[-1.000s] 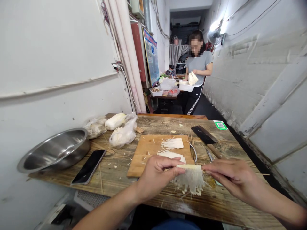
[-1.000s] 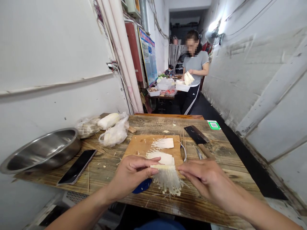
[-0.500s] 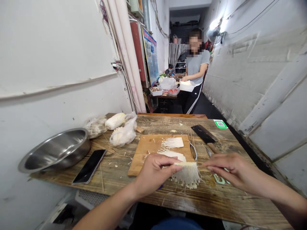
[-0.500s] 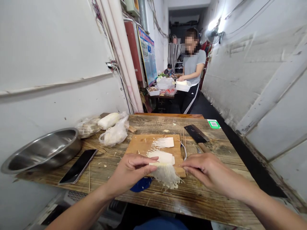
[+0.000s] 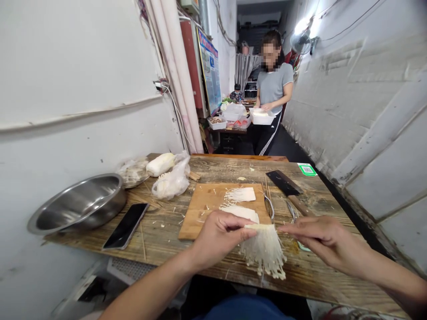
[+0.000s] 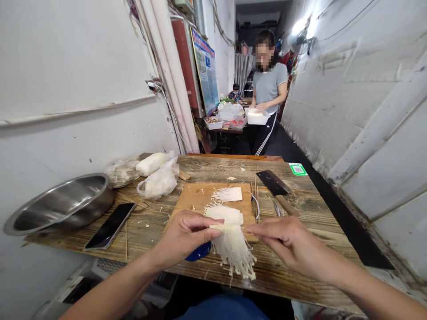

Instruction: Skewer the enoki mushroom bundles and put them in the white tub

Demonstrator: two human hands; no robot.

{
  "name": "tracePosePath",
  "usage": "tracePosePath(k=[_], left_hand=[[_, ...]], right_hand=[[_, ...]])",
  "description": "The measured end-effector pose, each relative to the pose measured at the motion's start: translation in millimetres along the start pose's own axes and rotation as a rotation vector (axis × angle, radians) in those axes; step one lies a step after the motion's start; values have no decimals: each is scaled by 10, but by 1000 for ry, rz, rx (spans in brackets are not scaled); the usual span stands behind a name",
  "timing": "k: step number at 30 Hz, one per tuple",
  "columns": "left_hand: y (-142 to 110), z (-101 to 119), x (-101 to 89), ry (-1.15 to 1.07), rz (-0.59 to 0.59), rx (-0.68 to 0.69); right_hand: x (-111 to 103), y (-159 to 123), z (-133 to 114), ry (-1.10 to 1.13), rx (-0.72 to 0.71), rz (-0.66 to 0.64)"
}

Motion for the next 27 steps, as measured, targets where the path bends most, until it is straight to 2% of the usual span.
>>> tracePosePath(k=[5,8,12,18,27], left_hand=[[-6,-36,44,-30,-49,-74],[-3,-40,68,-73,-66,-121],[22,-5,55,-45,-29,-109],[62,61,9,16,14,-11],[42,-25,-39,21,14,19]], right_hand=[[81,17,71,342,359,-130],[114,17,67,450,436,-158],[101,29,38,401,386,-66],[113,46,-24,128,247,64],[95,-12,-29,-41,64,61]])
Point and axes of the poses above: each hand's wrist, its own y-axis towards the middle knuckle, its own x-axis out of the palm, z = x × y, the point moved 2 cm from there along y, towards the middle knuckle, and after that the axes turned 4 degrees about z, right-handed, at the moved point
